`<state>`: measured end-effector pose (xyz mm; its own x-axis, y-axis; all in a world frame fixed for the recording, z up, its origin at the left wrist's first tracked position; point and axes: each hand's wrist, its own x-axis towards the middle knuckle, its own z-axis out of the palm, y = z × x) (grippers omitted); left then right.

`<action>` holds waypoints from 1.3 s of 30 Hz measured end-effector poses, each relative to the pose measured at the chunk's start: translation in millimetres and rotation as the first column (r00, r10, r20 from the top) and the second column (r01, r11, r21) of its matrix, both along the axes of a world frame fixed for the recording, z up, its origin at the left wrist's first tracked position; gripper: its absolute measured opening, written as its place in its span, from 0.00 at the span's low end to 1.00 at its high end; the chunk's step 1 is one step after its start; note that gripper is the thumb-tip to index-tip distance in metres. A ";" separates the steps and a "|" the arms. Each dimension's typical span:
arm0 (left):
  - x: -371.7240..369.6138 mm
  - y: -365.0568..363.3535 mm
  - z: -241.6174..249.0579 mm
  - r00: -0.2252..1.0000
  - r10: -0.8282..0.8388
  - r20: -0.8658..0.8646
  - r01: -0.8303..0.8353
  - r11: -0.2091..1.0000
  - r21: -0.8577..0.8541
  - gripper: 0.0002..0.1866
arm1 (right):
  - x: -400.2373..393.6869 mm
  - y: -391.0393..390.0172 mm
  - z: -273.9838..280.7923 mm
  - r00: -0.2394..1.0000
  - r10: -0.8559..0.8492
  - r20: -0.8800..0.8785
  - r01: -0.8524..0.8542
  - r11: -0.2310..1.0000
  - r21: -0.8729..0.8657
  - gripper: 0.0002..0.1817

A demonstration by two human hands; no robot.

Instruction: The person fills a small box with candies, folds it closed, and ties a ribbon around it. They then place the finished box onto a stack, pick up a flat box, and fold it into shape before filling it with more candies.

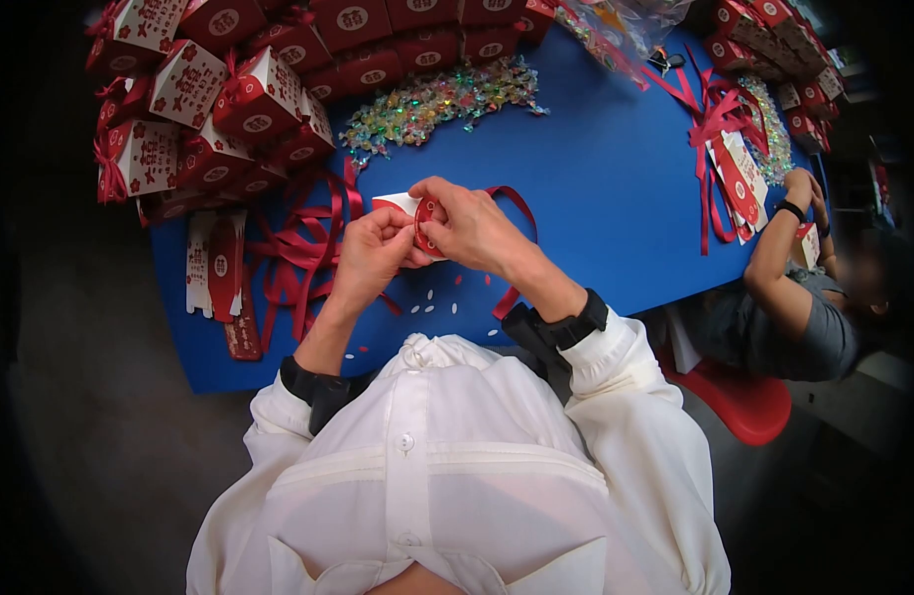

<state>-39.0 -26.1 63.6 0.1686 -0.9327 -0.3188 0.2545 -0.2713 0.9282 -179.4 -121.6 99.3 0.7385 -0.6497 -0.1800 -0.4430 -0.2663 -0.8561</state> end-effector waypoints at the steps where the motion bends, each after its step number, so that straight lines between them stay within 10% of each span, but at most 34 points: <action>1: -0.6 -0.1 0.1 1.000 -0.001 0.000 0.001 1.000 0.001 0.07 | 0.1 -0.7 1.1 1.000 0.014 -0.003 -0.014 1.000 0.007 0.18; 25: -2.5 4.3 4.5 0.993 0.076 0.091 -0.077 0.997 0.002 0.03 | -2.7 -4.8 19.5 0.995 0.066 -0.079 -0.064 0.998 0.021 0.21; 30: 6.5 16.1 -4.3 0.934 0.214 -0.285 -0.270 0.947 -0.175 0.05 | -5.8 -4.7 18.0 0.990 0.074 -0.117 -0.075 0.997 -0.007 0.23; 36: 25.2 24.6 24.5 0.929 0.152 -0.336 -0.282 0.880 -0.382 0.06 | -9.6 -7.3 9.0 0.987 0.110 -0.115 -0.126 0.982 -0.141 0.25; 39: 24.0 21.9 34.2 0.965 0.084 -0.247 -0.179 0.902 -0.393 0.06 | 3.3 2.1 21.1 0.982 0.052 0.180 -0.034 0.995 -0.098 0.20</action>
<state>-14.9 -4.2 97.8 0.2697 -0.9620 0.0430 0.4705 0.1706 0.8657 -176.1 -119.6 120.4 0.7809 -0.6244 0.0204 -0.2685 -0.3648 -0.8915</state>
